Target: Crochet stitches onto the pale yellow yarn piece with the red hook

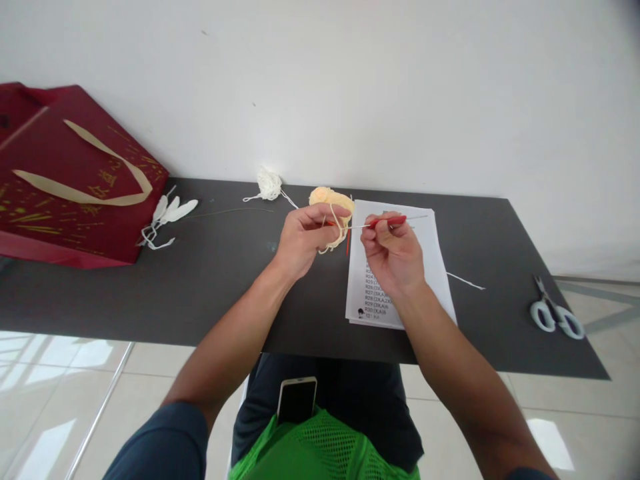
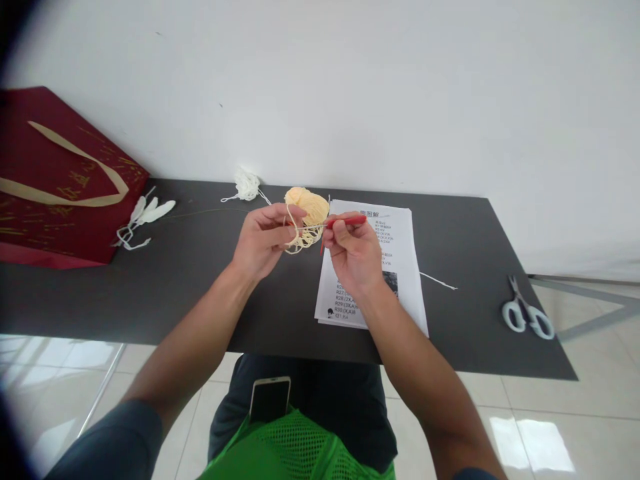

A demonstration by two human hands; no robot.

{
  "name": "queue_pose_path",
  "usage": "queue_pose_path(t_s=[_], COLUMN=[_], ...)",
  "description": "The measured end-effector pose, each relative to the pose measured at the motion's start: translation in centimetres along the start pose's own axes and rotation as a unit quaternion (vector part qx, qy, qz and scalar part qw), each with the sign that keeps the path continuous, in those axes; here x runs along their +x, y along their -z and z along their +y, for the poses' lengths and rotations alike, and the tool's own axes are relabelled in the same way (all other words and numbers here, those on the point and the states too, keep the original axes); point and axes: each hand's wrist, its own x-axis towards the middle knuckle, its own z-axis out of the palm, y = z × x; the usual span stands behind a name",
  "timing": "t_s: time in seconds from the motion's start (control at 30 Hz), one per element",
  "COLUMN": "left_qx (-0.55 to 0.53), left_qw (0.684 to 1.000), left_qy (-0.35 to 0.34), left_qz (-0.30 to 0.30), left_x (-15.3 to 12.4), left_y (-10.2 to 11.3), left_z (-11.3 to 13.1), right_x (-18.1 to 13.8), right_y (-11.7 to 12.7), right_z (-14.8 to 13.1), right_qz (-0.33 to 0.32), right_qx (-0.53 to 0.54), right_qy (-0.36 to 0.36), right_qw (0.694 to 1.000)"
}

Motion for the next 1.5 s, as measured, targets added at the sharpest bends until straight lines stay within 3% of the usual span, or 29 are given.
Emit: queue_pose_path(t_s=[0.1,0.37,0.77,1.1,1.5], left_qx=[0.079,0.195,0.213,0.256,0.193], left_qw=[0.992,0.971,0.961,0.943,0.961], left_qy=[-0.078,-0.099,-0.134,-0.176,-0.172], left_qz=[0.052,0.094,0.115,0.122,0.103], left_x=[-0.2,-0.7,-1.2,-1.8,-1.6], left_y=[-0.4,-1.0,-1.6,-2.1,-2.2], left_z=[-0.4,-1.2,-2.1,-1.6,-1.4], right_x=[-0.3,-1.0,-1.3,-1.5,-1.7], right_y=[-0.4,-1.5,-1.8,-2.0,-2.1], right_z=[0.6,2.3,2.6,2.5,1.9], right_qz=[0.031,0.048,0.035,0.033,0.015], right_qx=[0.023,0.024,0.026,0.041,0.027], right_qy=[-0.012,-0.001,0.019,-0.009,0.002], right_qw=[0.999,0.999,0.999,0.999,1.000])
